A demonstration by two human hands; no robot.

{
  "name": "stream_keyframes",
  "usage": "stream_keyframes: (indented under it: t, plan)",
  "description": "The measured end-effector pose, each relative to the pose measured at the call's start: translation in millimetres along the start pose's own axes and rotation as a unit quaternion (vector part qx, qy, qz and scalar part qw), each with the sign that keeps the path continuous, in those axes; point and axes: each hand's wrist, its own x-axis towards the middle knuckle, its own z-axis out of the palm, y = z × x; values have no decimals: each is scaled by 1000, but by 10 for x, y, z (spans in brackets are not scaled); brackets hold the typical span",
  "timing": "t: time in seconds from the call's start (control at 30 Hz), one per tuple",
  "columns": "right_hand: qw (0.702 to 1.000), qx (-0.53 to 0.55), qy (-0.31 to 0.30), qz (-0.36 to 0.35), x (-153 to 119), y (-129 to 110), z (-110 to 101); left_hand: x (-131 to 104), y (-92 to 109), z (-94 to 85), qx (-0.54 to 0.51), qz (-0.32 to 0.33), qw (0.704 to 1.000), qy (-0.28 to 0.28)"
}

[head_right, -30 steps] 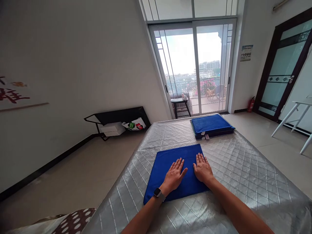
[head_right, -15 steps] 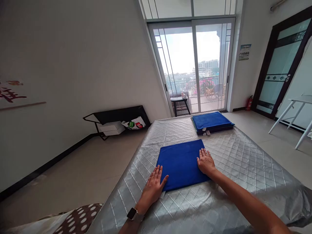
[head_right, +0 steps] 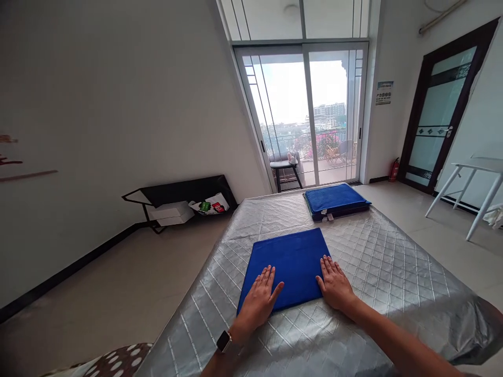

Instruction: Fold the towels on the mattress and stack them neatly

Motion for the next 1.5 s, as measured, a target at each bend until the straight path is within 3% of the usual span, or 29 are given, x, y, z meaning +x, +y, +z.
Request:
stream_keyframes:
  t: [0.17,0.23,0.3,0.37,0.47,0.6,0.7,0.87,1.1,1.2,1.33,1.43,1.5]
  plan:
    - [1000,0,3,-12,-16,-4,-1,463,873,-186,-88,107,990,-41]
    - [1000,1,-5,-16,-20,-18,-34,577,1034,-195,-102,125,986,-47]
    - [1000,7,-23,-5,-18,-43,-80,618,1046,-163,-104,125,985,-49]
    - [999,14,-42,12,-14,-70,-126,585,917,-95,-94,120,988,-40]
    - [998,26,-45,21,-13,-87,-155,404,499,52,-60,88,994,-19]
    - [999,26,-32,15,-18,-62,-115,-25,-231,238,-11,-7,1000,-11]
    - [999,14,-32,11,-13,-48,-81,-359,-574,288,5,-50,999,-17]
    - [1000,2,-20,-1,-8,-21,-79,-599,-584,216,8,-82,996,-36]
    - [997,7,-73,1,24,81,-189,-525,-547,75,-6,-87,994,-64]
    - [996,3,-84,-18,222,5,-337,-309,-350,-74,-22,-75,996,-43]
    - [997,7,-80,-8,677,-163,-476,244,201,-289,-67,18,997,-25]
    - [997,-2,-65,37,919,-176,-370,693,592,-324,-93,69,993,-38]
    - [998,-1,-47,43,974,-120,-229,911,752,-268,-97,81,991,-38]
